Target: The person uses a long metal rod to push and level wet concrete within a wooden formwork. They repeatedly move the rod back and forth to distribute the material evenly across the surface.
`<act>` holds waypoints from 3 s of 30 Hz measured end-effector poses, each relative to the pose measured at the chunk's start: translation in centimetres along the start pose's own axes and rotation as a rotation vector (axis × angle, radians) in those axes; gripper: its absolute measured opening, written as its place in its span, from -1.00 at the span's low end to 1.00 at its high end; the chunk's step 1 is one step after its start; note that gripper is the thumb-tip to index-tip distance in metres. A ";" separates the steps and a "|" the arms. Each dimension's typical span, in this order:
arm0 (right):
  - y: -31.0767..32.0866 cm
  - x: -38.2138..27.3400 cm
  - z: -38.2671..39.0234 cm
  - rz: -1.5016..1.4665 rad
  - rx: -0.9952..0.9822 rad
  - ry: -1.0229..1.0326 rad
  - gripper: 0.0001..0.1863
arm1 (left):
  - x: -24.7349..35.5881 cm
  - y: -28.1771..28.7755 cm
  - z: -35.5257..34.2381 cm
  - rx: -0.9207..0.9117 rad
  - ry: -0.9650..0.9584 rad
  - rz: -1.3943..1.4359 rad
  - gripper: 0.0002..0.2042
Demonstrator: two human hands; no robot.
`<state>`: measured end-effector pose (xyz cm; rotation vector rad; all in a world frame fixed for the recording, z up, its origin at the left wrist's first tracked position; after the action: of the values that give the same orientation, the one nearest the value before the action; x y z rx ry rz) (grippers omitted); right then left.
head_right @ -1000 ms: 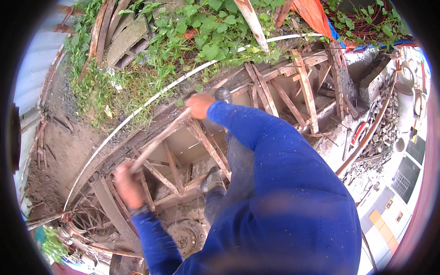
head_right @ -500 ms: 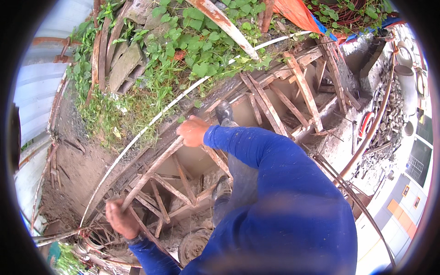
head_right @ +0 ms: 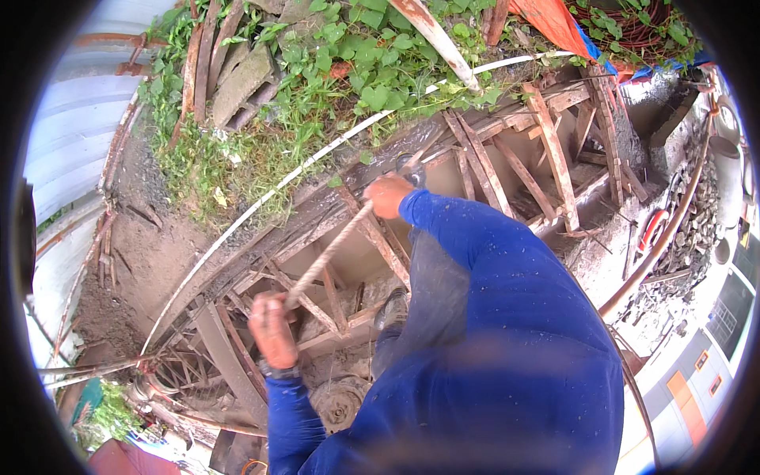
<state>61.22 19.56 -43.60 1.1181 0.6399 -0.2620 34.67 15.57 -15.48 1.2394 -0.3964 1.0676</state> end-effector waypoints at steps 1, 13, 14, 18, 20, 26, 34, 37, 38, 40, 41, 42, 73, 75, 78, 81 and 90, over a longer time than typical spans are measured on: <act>1.9 -1.9 0.0 -0.043 0.073 -0.004 -0.78 | 2.9 1.5 -0.9 0.028 -0.038 -0.004 -0.68; 12.3 -22.4 -5.2 -0.528 0.124 0.093 -0.75 | 19.0 27.7 -3.0 0.321 -1.175 -0.665 -0.44; 11.8 -22.9 -5.3 -0.551 0.108 0.089 -0.75 | 19.4 26.5 -3.4 0.301 -1.229 -0.756 -0.45; 8.7 -22.2 -6.9 -0.618 0.237 0.128 -0.77 | 20.2 20.6 -5.3 0.108 -0.852 -0.557 -0.64; 6.0 -17.9 -7.6 -0.541 0.083 0.081 -0.77 | 18.0 13.7 -5.6 0.151 -0.670 -0.155 -0.72; 1.8 -7.1 -5.3 -0.308 -0.070 0.005 -0.70 | 12.2 2.8 -3.9 -0.063 -0.346 -0.118 -0.67; 0.3 -5.0 -4.1 -0.153 -0.031 0.005 -0.75 | -1.7 7.2 -4.5 0.074 0.013 0.091 -0.69; 1.1 -6.3 -3.9 -0.099 -0.006 0.034 -0.79 | -4.1 8.5 -3.8 0.178 0.081 0.171 -0.66; 1.4 -7.0 -3.4 -0.083 -0.001 0.035 -0.79 | -3.1 9.0 -3.9 0.190 0.040 0.119 -0.64; 2.3 -10.6 -3.5 -0.172 0.017 0.043 -0.80 | 0.9 12.1 -4.6 0.219 -0.044 -0.011 -0.59; 3.0 -12.3 -4.0 -0.207 0.032 0.052 -0.80 | 3.1 13.4 -4.8 0.259 -0.137 0.028 -0.59; 3.5 -14.1 -4.4 -0.232 0.068 0.062 -0.80 | 5.1 14.9 -4.9 0.292 -0.229 0.062 -0.58; 17.9 -43.2 5.7 -0.534 -0.019 0.698 -0.50 | 15.4 43.1 16.9 0.890 -0.579 -0.220 -0.67; 19.8 -49.5 6.0 -0.551 -0.004 0.835 -0.56 | 16.9 47.8 20.6 0.673 -0.621 0.209 -0.47; 26.4 -55.8 6.0 -0.711 0.218 0.993 -0.58 | 17.9 49.4 27.9 0.907 -0.626 0.222 -0.49; 33.2 -59.7 5.1 -0.723 0.317 0.940 -0.54 | 15.3 50.6 35.0 1.035 -0.525 0.003 -0.57; 39.3 -60.4 -0.6 -1.335 0.445 0.964 -0.71 | -9.5 51.1 47.7 1.198 0.069 0.074 -0.75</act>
<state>32.76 29.97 21.82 1.0333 2.2542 -1.0619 1.56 -33.95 22.23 2.2201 0.3420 1.4594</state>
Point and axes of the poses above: each hand's wrist, its own z-axis away from the middle knuckle, its own y-axis out of the back of the hand, x = y × z, the point moved 7 cm from there along -z, towards the middle knuckle, and after that the axes turned 14 degrees about x, right-handed, at the moved point
